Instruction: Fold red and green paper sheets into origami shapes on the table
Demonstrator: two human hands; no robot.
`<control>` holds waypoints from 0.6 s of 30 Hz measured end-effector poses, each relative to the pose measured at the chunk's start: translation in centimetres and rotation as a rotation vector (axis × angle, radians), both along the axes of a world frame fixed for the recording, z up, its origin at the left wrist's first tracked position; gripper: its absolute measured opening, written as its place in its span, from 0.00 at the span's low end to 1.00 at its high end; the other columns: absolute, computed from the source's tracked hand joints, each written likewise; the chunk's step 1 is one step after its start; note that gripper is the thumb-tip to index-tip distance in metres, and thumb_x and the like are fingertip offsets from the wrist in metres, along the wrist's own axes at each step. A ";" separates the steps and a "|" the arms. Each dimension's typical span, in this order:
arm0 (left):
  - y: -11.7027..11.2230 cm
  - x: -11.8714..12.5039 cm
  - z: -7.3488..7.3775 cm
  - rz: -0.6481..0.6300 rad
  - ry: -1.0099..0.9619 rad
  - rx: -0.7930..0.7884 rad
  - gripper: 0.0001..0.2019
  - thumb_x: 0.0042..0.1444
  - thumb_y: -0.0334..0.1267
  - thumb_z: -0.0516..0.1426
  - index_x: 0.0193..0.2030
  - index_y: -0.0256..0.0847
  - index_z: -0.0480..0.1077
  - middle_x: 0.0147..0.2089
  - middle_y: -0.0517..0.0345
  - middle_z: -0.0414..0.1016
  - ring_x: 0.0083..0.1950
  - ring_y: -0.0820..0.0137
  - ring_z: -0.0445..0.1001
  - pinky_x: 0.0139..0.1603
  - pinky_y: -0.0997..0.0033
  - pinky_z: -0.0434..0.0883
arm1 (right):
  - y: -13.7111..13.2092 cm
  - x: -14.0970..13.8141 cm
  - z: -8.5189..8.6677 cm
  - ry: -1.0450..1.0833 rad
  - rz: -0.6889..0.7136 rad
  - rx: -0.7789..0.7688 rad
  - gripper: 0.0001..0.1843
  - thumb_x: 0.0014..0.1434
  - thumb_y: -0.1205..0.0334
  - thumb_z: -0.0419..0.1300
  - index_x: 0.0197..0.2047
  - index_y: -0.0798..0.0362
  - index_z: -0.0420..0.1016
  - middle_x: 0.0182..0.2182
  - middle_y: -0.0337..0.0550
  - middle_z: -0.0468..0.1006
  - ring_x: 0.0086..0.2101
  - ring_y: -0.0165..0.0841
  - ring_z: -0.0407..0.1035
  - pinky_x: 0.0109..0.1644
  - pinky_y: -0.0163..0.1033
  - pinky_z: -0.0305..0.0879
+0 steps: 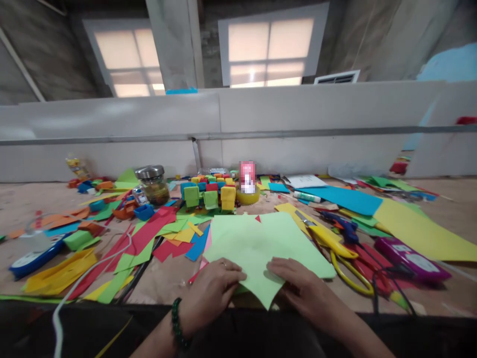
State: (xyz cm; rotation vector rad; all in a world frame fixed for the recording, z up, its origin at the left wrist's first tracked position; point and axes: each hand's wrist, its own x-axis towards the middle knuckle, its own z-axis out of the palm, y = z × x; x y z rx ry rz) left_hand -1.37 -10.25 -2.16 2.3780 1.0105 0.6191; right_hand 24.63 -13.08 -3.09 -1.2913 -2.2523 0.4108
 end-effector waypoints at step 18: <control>-1.0 0.2 0.5 0.198 -0.028 -0.111 0.09 0.59 0.38 0.57 0.28 0.40 0.68 0.31 0.59 0.71 0.36 0.69 0.68 0.36 0.71 0.60 | -0.2 0.4 1.8 0.002 -0.198 -0.195 0.16 0.65 0.51 0.52 0.30 0.50 0.70 0.29 0.41 0.72 0.32 0.35 0.68 0.36 0.39 0.62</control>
